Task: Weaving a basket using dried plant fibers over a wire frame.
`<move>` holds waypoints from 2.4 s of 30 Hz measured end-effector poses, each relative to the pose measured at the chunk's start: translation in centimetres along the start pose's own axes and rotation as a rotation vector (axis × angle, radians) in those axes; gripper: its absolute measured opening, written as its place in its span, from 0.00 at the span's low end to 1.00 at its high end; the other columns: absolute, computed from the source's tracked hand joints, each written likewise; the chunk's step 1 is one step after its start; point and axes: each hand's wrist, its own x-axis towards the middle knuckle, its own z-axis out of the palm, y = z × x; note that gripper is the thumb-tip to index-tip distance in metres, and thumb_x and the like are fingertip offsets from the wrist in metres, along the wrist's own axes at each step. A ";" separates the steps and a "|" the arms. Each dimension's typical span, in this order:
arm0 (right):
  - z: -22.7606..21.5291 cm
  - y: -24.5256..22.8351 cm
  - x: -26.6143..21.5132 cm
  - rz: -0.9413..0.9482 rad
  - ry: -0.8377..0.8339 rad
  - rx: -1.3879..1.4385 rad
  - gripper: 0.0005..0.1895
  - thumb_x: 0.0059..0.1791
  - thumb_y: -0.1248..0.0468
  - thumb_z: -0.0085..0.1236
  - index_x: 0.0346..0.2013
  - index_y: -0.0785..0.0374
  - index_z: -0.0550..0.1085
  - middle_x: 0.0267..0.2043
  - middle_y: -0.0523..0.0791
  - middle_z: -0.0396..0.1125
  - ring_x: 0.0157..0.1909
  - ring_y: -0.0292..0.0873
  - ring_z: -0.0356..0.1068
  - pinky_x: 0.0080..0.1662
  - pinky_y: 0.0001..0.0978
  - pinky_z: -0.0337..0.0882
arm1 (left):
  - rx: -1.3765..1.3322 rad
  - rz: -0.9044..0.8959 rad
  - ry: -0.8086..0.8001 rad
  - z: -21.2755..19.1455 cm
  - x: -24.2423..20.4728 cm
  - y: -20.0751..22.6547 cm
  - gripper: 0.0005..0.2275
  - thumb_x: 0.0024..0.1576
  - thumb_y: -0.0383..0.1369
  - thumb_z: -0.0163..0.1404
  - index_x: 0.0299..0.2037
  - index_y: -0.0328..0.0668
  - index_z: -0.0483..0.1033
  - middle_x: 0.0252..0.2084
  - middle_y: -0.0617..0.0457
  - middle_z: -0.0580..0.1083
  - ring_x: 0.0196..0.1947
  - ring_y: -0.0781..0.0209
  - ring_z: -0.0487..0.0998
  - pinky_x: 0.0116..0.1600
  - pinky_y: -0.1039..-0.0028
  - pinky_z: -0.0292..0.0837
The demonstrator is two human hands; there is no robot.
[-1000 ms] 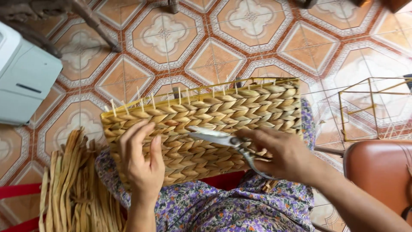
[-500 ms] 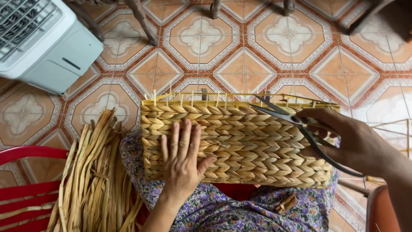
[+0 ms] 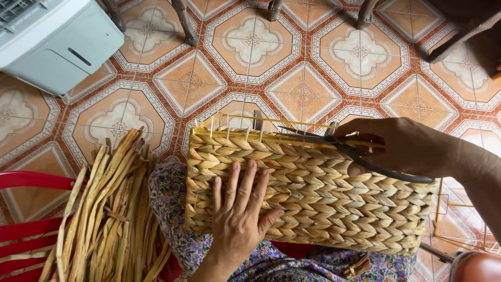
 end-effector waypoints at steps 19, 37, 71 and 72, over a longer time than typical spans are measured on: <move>0.1 -1.1 2.2 -0.282 0.004 0.086 0.42 0.35 0.46 0.72 0.62 0.42 0.68 0.38 0.36 0.79 0.36 0.33 0.80 0.40 0.29 0.78 | -0.093 -0.018 -0.048 -0.3 -0.1 -0.3 0.32 0.62 0.58 0.39 0.73 0.52 0.57 0.77 0.49 0.52 0.77 0.45 0.46 0.76 0.41 0.36; 0.2 3.8 6.2 -0.513 0.019 0.070 0.39 0.39 0.51 0.70 0.63 0.55 0.68 0.41 0.43 0.78 0.40 0.39 0.79 0.41 0.35 0.78 | -0.136 -0.022 -0.055 -0.3 -0.3 -0.5 0.33 0.63 0.57 0.40 0.74 0.51 0.54 0.78 0.49 0.51 0.78 0.44 0.45 0.75 0.41 0.35; 0.8 -8.9 8.9 -0.441 0.084 -0.014 0.40 0.32 0.43 0.69 0.59 0.43 0.75 0.34 0.40 0.82 0.36 0.35 0.82 0.41 0.33 0.81 | -0.138 -0.004 -0.031 -1.6 0.1 -0.6 0.32 0.64 0.55 0.44 0.74 0.49 0.59 0.78 0.49 0.53 0.79 0.45 0.47 0.76 0.43 0.38; 0.9 -8.8 9.1 -0.449 0.059 -0.004 0.41 0.32 0.42 0.68 0.59 0.44 0.74 0.33 0.41 0.81 0.35 0.36 0.82 0.40 0.34 0.81 | -0.157 -0.006 -0.040 -1.5 0.0 -0.6 0.32 0.64 0.55 0.44 0.74 0.49 0.59 0.78 0.48 0.53 0.79 0.44 0.47 0.77 0.43 0.37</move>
